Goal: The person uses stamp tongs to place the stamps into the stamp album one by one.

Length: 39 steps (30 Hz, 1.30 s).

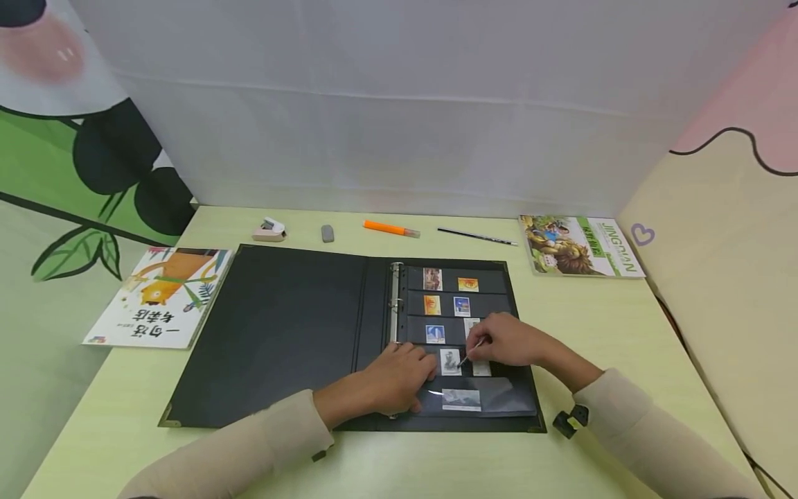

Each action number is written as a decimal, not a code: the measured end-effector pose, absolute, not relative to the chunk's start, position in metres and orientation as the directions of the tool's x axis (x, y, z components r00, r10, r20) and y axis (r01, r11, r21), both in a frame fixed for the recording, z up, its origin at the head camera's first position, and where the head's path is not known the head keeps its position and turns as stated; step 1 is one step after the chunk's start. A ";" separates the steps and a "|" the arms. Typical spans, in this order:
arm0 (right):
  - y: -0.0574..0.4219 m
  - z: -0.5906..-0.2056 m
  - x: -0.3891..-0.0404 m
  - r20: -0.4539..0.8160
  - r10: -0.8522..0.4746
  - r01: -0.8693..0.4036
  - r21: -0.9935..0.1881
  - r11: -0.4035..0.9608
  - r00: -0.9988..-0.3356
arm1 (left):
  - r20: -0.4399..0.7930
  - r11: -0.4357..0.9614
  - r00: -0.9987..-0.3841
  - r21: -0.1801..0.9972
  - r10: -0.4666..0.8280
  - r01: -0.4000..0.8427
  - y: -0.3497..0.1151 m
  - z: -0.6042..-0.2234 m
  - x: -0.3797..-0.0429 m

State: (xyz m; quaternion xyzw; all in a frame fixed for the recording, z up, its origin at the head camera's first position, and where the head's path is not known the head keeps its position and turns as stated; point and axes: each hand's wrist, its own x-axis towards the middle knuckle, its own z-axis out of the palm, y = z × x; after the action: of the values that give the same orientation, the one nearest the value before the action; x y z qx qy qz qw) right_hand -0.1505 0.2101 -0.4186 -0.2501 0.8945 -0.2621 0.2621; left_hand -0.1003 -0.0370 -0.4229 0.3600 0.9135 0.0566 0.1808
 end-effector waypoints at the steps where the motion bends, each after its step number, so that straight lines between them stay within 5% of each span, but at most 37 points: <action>1: 0.217 -0.417 -0.153 -0.316 -0.551 -0.294 -0.592 0.751 -0.772 | -0.286 0.732 -0.675 0.237 0.680 0.638 -0.037 -0.423 -0.100; 6: 0.258 -0.413 -0.159 -0.232 -0.383 -0.213 -0.532 0.820 -0.894 | -0.274 0.725 -0.671 0.238 0.689 0.646 -0.038 -0.425 -0.100; 14: 0.335 -0.422 -0.153 -0.048 -0.212 -0.183 -0.348 0.919 -0.976 | -0.285 0.712 -0.653 0.246 0.701 0.657 -0.039 -0.422 -0.100; 27: 0.371 -0.439 -0.143 -0.030 -0.251 -0.243 -0.169 0.955 -0.968 | -0.277 0.700 -0.643 0.242 0.714 0.672 -0.042 -0.423 -0.101; 39: 0.374 -0.441 -0.138 -0.012 -0.261 -0.258 -0.123 0.958 -0.965 | -0.279 0.668 -0.610 0.224 0.742 0.710 -0.042 -0.424 -0.100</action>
State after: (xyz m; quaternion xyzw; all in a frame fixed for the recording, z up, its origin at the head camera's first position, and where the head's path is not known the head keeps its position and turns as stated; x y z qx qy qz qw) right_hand -0.1378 0.3743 -0.4408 -0.1311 0.9894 -0.0604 0.0143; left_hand -0.0998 -0.0418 -0.4242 0.4051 0.8960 0.0451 0.1763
